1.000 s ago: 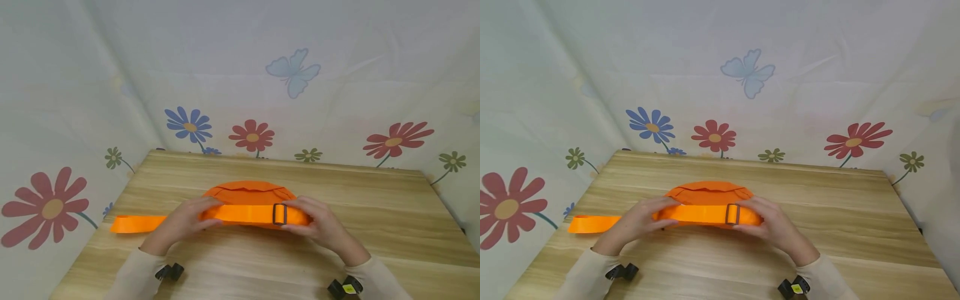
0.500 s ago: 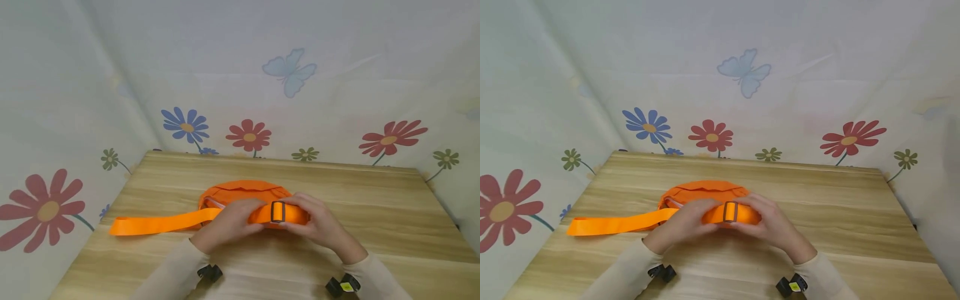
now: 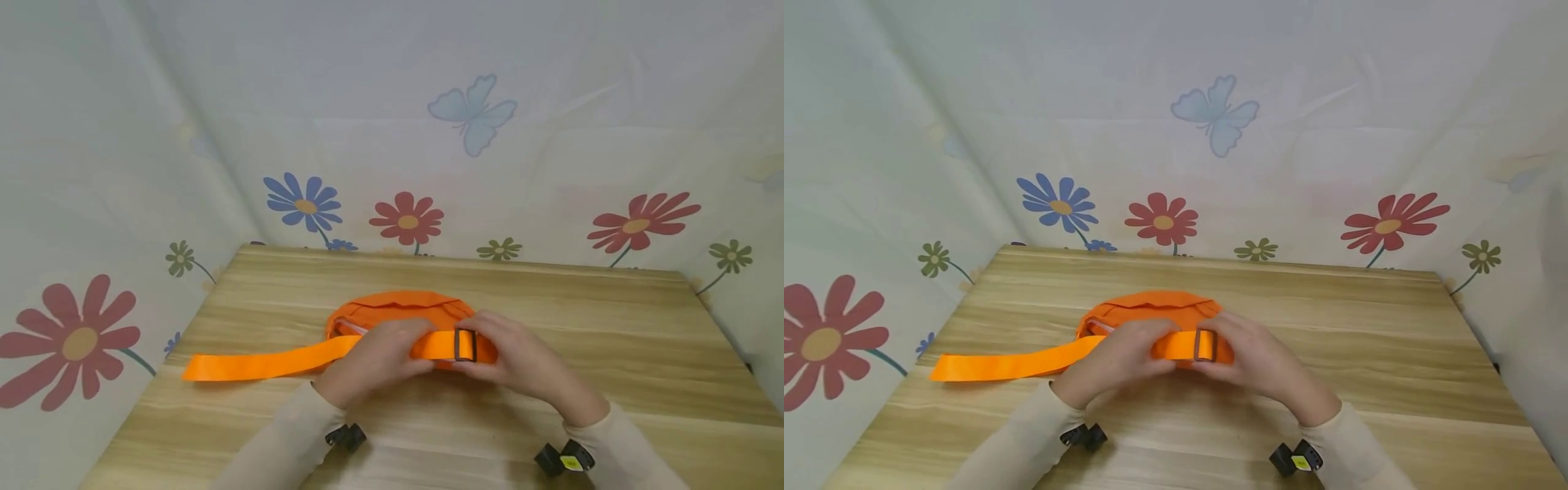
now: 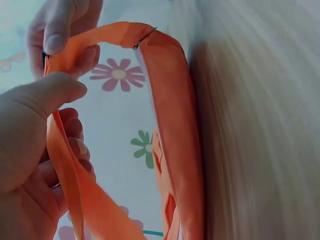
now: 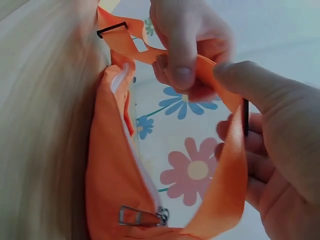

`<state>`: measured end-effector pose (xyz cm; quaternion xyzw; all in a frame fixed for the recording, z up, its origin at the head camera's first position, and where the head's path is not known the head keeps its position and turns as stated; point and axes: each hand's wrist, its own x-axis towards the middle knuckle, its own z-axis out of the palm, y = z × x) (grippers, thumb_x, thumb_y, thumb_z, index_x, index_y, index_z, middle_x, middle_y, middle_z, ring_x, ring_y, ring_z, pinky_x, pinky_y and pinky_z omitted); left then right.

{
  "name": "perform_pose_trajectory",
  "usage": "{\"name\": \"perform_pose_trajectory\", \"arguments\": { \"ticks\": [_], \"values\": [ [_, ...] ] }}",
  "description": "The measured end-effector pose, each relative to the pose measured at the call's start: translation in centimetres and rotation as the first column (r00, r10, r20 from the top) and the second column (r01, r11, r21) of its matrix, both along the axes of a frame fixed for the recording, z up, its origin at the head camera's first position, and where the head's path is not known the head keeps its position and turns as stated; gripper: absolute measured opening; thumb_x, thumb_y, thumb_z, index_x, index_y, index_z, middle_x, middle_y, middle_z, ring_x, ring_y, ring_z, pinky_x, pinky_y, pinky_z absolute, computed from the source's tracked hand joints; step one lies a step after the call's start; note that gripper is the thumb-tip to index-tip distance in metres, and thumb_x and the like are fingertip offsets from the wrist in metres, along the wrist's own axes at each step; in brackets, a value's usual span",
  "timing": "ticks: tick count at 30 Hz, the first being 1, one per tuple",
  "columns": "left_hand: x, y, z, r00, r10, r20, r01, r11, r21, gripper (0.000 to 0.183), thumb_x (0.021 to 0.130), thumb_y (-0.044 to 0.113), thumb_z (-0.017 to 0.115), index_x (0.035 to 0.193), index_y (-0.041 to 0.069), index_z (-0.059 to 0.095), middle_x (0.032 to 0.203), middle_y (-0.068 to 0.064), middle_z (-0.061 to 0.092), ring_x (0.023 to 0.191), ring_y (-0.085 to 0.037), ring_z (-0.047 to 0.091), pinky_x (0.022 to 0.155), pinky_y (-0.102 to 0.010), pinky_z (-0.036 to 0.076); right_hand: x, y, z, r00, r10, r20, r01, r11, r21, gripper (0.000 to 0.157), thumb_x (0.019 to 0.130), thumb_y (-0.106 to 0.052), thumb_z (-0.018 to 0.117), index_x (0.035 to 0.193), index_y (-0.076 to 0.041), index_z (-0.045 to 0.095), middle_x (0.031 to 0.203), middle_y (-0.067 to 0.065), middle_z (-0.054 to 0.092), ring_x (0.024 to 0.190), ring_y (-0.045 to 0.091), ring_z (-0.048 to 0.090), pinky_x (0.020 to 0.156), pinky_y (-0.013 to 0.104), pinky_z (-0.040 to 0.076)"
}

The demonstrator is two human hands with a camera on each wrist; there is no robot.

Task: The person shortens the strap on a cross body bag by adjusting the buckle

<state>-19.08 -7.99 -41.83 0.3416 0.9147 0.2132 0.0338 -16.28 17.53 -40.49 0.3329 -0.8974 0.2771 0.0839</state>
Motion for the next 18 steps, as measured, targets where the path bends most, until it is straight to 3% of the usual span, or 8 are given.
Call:
{"name": "perform_pose_trajectory", "arguments": {
  "ticks": [7, 18],
  "values": [
    [-0.5, -1.8, 0.0, 0.999, 0.021, -0.035, -0.022, 1.0, -0.014, 0.034, 0.095, 0.025, 0.083, 0.123, 0.015, 0.066, 0.095, 0.006, 0.066, 0.083, -0.013, 0.058, 0.08, -0.026, 0.055, -0.7, 1.3, 1.1, 0.997, 0.0, 0.082, 0.003, 0.999, -0.042, 0.047, 0.085, -0.019, 0.094, 0.127, -0.012, 0.073, 0.118, 0.001, 0.077, 0.098, 0.014, 0.065, 0.086, 0.032, 0.061],
    [-0.8, -5.3, -0.5, 0.979, 0.023, -0.201, -0.031, 0.999, -0.039, 0.039, 0.089, 0.025, 0.089, 0.119, 0.013, 0.067, 0.093, 0.004, 0.071, 0.073, -0.013, 0.055, 0.07, -0.024, 0.052, -0.7, 3.0, 1.1, 1.0, 0.001, 0.013, 0.0, 0.999, -0.051, 0.054, 0.082, -0.015, 0.096, 0.131, -0.014, 0.073, 0.121, -0.002, 0.077, 0.099, 0.01, 0.064, 0.088, 0.034, 0.062]
  ]
}}
